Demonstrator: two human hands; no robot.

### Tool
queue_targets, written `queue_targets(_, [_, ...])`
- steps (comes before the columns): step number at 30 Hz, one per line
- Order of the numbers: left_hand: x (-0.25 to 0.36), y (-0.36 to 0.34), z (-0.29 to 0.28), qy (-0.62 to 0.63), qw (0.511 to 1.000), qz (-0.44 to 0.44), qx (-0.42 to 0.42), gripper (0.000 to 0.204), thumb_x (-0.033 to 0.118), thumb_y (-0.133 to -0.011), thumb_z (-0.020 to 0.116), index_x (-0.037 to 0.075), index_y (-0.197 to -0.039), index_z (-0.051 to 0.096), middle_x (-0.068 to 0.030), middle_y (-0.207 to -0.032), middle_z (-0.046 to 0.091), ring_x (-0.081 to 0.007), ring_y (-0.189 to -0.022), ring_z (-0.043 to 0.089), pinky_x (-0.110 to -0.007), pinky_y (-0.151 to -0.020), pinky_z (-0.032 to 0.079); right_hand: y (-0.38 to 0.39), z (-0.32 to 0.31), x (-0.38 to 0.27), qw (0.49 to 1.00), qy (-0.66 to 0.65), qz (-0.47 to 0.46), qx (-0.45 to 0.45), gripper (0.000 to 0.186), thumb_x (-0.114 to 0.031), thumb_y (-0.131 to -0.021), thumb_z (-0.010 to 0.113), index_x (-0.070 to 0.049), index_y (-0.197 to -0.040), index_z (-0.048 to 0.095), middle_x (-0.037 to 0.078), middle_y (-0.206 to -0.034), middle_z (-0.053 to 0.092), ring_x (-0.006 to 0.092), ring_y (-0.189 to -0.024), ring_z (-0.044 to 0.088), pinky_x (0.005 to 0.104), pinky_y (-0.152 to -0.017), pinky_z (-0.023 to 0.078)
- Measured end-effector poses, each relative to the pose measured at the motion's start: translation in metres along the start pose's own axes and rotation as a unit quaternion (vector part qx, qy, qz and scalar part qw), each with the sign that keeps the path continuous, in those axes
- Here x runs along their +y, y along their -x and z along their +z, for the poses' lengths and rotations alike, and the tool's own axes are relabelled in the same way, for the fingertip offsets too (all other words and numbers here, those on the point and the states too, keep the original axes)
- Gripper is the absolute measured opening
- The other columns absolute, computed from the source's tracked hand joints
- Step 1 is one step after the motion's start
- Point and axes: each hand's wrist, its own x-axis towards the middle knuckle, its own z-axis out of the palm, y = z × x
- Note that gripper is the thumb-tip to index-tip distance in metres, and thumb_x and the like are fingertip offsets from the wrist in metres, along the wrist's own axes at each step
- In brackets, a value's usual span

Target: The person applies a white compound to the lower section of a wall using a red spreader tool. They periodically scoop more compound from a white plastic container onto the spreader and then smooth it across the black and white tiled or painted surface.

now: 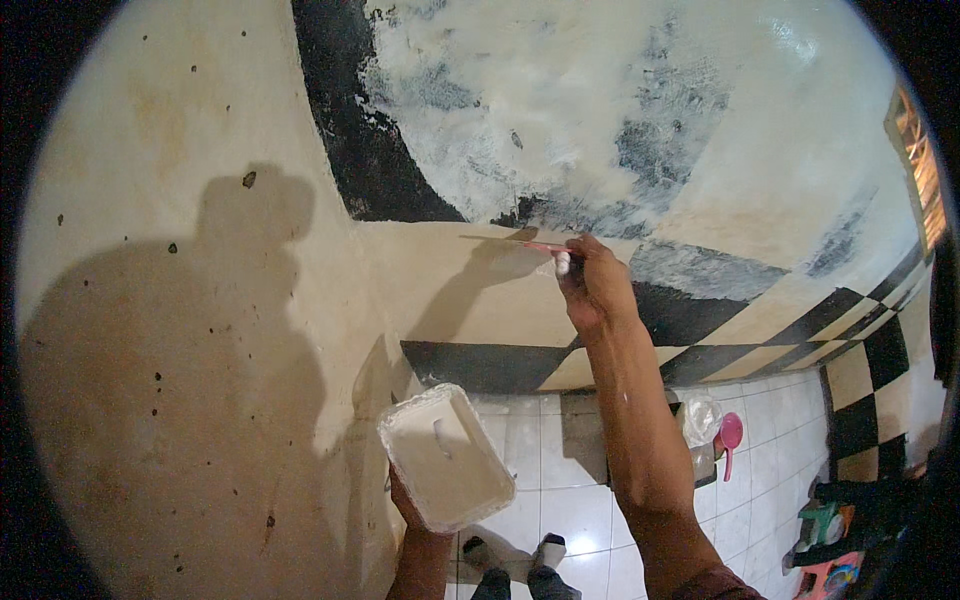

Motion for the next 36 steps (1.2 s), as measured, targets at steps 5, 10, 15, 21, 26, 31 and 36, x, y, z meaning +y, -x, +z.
queue_targets(5, [0.001,0.007,-0.016,-0.118,0.992,0.03,0.02,0.078,0.069,-0.09,0.034,0.023,-0.152,0.024,-0.0045,-0.154,0.03,-0.0319,-0.138,0.033,-0.057,-0.113,0.025,0.043,-0.026,0.04,0.998,0.058,0.014,-0.012,0.011,-0.012,-0.094,0.055,-0.002,-0.093,0.059,0.007,-0.083,0.058,0.0153,-0.066,0.054,0.0272,-0.056,0.047])
queue_targets(10, [0.005,0.01,-0.009,-0.03,0.998,0.017,0.061,0.075,0.068,-0.089,0.038,0.025,-0.149,0.029,-0.0047,-0.151,0.034,-0.0333,-0.136,0.036,-0.059,-0.111,0.028,0.034,-0.036,0.1,0.994,0.017,0.085,-0.061,0.009,-0.011,-0.091,0.056,-0.003,-0.093,0.06,0.005,-0.08,0.058,0.0146,-0.067,0.053,0.0284,-0.058,0.044])
queue_targets(15, [0.009,0.012,0.024,-0.002,0.999,0.025,0.033,0.067,0.063,-0.092,0.038,0.023,-0.146,0.035,-0.0053,-0.146,0.04,-0.032,-0.132,0.041,-0.056,-0.109,0.033,-0.011,0.034,0.081,0.993,-0.088,0.063,-0.051,0.009,-0.004,-0.091,0.052,0.003,-0.094,0.056,0.009,-0.086,0.055,0.0194,-0.074,0.055,0.0329,-0.064,0.048])
queue_targets(21, [0.013,0.018,0.05,0.018,0.998,0.053,0.017,0.059,0.056,-0.096,0.038,0.02,-0.143,0.041,-0.006,-0.141,0.047,-0.0304,-0.127,0.048,-0.052,-0.106,0.039,0.036,0.062,0.056,0.992,0.012,0.061,-0.112,0.016,-0.003,-0.091,0.048,0.007,-0.1,0.056,0.012,-0.09,0.06,0.0223,-0.078,0.058,0.0315,-0.067,0.048])
queue_targets(26, [0.0,0.024,-0.028,-0.034,0.997,-0.003,0.075,0.09,0.075,-0.078,0.051,0.023,-0.149,0.031,-0.0167,-0.142,0.044,-0.0485,-0.123,0.046,-0.066,-0.101,0.037,0.065,-0.015,0.069,0.978,0.176,0.004,-0.114,0.017,-0.006,-0.089,0.053,0.006,-0.094,0.064,0.013,-0.086,0.068,0.0184,-0.07,0.06,0.0298,-0.062,0.046])
queue_targets(31, [-0.002,0.022,-0.001,-0.223,0.971,0.054,0.071,0.083,0.068,-0.083,0.051,0.021,-0.149,0.032,-0.016,-0.142,0.044,-0.0468,-0.126,0.043,-0.063,-0.103,0.036,0.019,-0.117,0.069,0.857,0.466,-0.221,-0.002,0.017,-0.009,-0.087,0.058,0.005,-0.09,0.067,0.007,-0.074,0.068,0.0128,-0.064,0.06,0.0306,-0.063,0.048])
queue_targets(36, [0.012,0.026,0.026,-0.032,0.998,0.04,0.048,0.082,0.069,-0.084,0.049,0.02,-0.148,0.032,-0.0136,-0.144,0.043,-0.0437,-0.127,0.044,-0.064,-0.103,0.036,-0.022,-0.078,0.081,0.672,0.594,-0.384,0.219,0.018,-0.014,-0.088,0.06,0.003,-0.089,0.067,0.018,-0.082,0.069,0.0303,-0.079,0.069,0.0374,-0.072,0.052])
